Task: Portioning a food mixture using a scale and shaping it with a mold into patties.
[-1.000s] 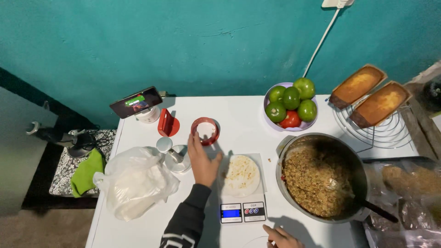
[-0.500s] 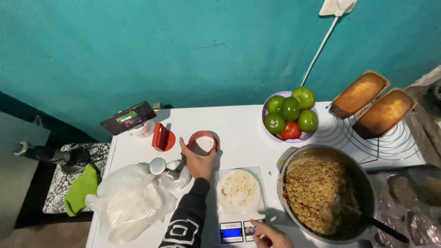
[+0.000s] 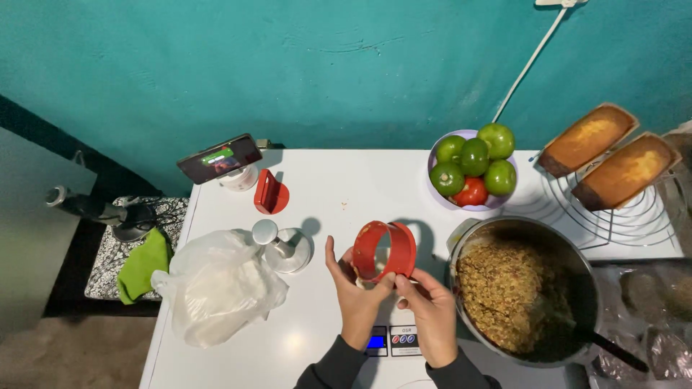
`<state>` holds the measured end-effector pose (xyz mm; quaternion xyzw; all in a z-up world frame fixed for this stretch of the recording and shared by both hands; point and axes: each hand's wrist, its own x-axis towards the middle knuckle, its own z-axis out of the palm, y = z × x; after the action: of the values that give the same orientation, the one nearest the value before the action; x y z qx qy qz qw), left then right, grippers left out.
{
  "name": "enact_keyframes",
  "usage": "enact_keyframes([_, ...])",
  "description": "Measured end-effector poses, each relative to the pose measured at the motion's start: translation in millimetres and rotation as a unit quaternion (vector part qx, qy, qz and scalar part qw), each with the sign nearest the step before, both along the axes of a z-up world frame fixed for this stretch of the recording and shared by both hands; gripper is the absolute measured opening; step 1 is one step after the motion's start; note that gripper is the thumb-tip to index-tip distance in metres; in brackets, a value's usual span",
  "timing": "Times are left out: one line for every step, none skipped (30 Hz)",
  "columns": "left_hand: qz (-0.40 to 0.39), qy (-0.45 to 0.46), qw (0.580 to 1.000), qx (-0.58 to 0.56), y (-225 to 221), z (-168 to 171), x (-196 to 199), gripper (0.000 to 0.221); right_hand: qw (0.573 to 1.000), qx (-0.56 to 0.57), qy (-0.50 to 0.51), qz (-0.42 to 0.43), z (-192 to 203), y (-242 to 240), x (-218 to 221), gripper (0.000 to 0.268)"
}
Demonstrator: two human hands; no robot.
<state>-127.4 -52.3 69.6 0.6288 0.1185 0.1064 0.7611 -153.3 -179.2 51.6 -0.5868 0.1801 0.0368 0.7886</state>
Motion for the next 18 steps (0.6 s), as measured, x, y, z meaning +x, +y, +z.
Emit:
enact_keyframes([-0.003,-0.010,1.000,-0.018,-3,-1,-4,0.129,1.000,0.002,-0.018,-0.006,2,0,-2,0.035])
enact_keyframes([-0.002,-0.010,1.000,-0.019,-2,-1,-10,0.129,1.000,0.001,-0.019,-0.006,8,-3,-3,0.035])
enact_keyframes([-0.007,-0.020,0.999,-0.026,0,0,-15,0.131,0.999,-0.023,-0.044,-0.010,13,-4,-3,0.034])
enact_keyframes([-0.011,-0.030,0.999,-0.034,2,0,-21,0.134,0.996,-0.047,-0.069,-0.014,19,-6,-3,0.033])
enact_keyframes([-0.010,-0.032,0.999,-0.036,8,-7,-28,0.134,0.996,-0.049,-0.071,-0.013,27,-7,-6,0.033])
enact_keyframes([-0.005,-0.018,0.999,-0.027,14,-16,-35,0.137,0.976,-0.164,-0.139,-0.017,34,-9,-8,0.032])
enact_keyframes([-0.001,-0.003,1.000,-0.019,20,-24,-44,0.141,0.939,-0.277,-0.203,-0.021,42,-10,-11,0.033])
enact_keyframes([-0.001,-0.003,1.000,-0.020,27,-36,-52,0.141,0.938,-0.278,-0.204,-0.021,39,-12,-13,0.033])
enact_keyframes([0.020,0.038,0.999,-0.007,35,-48,-62,0.141,0.880,-0.395,-0.264,-0.008,36,-14,-16,0.033])
enact_keyframes([0.041,0.080,0.996,0.007,42,-60,-72,0.142,0.803,-0.504,-0.319,0.005,33,-15,-20,0.033])
enact_keyframes([0.042,0.081,0.996,0.006,46,-66,-79,0.142,0.803,-0.504,-0.318,0.007,22,-16,-22,0.033])
enact_keyframes([0.054,0.119,0.991,0.022,49,-72,-85,0.140,0.766,-0.550,-0.331,0.038,12,-16,-24,0.033])
enact_keyframes([0.066,0.157,0.985,0.037,52,-78,-91,0.138,0.725,-0.593,-0.344,0.069,2,-17,-26,0.033])
enact_keyframes([0.068,0.157,0.985,0.036,54,-79,-92,0.138,0.724,-0.593,-0.345,0.071,-2,-15,-26,0.033])
enact_keyframes([0.066,0.171,0.982,0.052,55,-80,-92,0.135,0.715,-0.605,-0.337,0.096,-6,-14,-27,0.032])
enact_keyframes([0.064,0.186,0.978,0.068,55,-81,-92,0.132,0.706,-0.617,-0.327,0.121,-10,-13,-28,0.032])
enact_keyframes([0.063,0.187,0.978,0.068,54,-82,-92,0.132,0.706,-0.617,-0.326,0.121,-17,-13,-28,0.032])
enact_keyframes([0.057,0.193,0.977,0.076,54,-84,-91,0.127,0.710,-0.615,-0.316,0.136,-24,-13,-28,0.032])
